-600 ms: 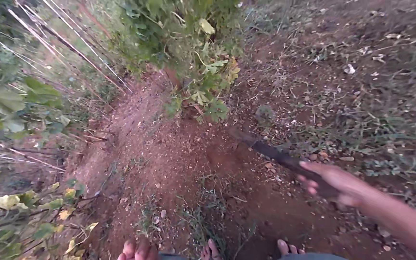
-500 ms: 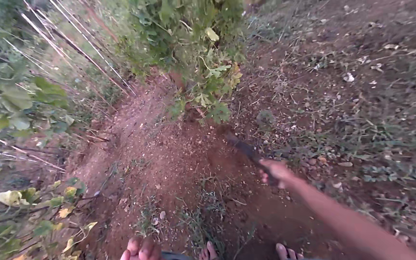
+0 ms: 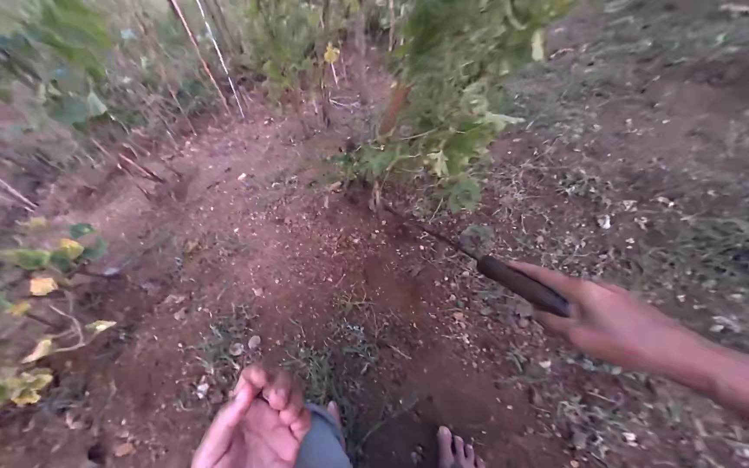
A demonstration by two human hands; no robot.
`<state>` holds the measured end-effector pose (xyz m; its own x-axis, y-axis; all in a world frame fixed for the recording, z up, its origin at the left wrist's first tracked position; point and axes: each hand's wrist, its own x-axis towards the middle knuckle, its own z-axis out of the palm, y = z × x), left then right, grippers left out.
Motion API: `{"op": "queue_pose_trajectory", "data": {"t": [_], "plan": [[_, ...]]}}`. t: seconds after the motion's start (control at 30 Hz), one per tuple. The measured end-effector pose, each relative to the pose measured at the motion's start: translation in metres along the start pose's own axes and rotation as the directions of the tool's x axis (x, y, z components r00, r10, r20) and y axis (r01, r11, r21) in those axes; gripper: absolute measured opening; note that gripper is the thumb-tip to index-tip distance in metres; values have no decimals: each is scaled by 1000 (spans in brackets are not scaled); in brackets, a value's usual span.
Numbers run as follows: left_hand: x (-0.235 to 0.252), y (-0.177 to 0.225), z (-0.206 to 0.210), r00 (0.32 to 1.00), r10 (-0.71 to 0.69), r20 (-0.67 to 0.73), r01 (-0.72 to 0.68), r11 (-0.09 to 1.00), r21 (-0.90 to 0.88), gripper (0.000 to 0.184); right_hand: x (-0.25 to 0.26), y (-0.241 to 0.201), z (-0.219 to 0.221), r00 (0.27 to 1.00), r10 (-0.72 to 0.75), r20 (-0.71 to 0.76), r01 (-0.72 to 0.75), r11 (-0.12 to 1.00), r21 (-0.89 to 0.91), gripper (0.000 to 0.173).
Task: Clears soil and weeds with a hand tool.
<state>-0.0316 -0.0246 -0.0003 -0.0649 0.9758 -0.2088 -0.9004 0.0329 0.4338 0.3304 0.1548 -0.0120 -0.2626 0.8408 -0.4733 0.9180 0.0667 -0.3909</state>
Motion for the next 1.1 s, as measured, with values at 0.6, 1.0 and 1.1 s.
{"op": "queue_pose_trajectory", "data": {"t": [0.6, 1.0, 1.1], "plan": [[-25, 27, -22, 981, 22, 191, 17, 979, -204, 19, 114, -1, 212, 980, 200, 6, -189, 911, 368, 62], [-27, 65, -45, 980, 191, 61, -178, 970, -166, 22, 97, -100, 98, 981, 40, 189, 32, 930, -366, 55], [-25, 65, -43, 984, 174, 39, -167, 975, -146, 21, 150, -93, 207, 952, 171, 254, -66, 924, -376, 61]]}}
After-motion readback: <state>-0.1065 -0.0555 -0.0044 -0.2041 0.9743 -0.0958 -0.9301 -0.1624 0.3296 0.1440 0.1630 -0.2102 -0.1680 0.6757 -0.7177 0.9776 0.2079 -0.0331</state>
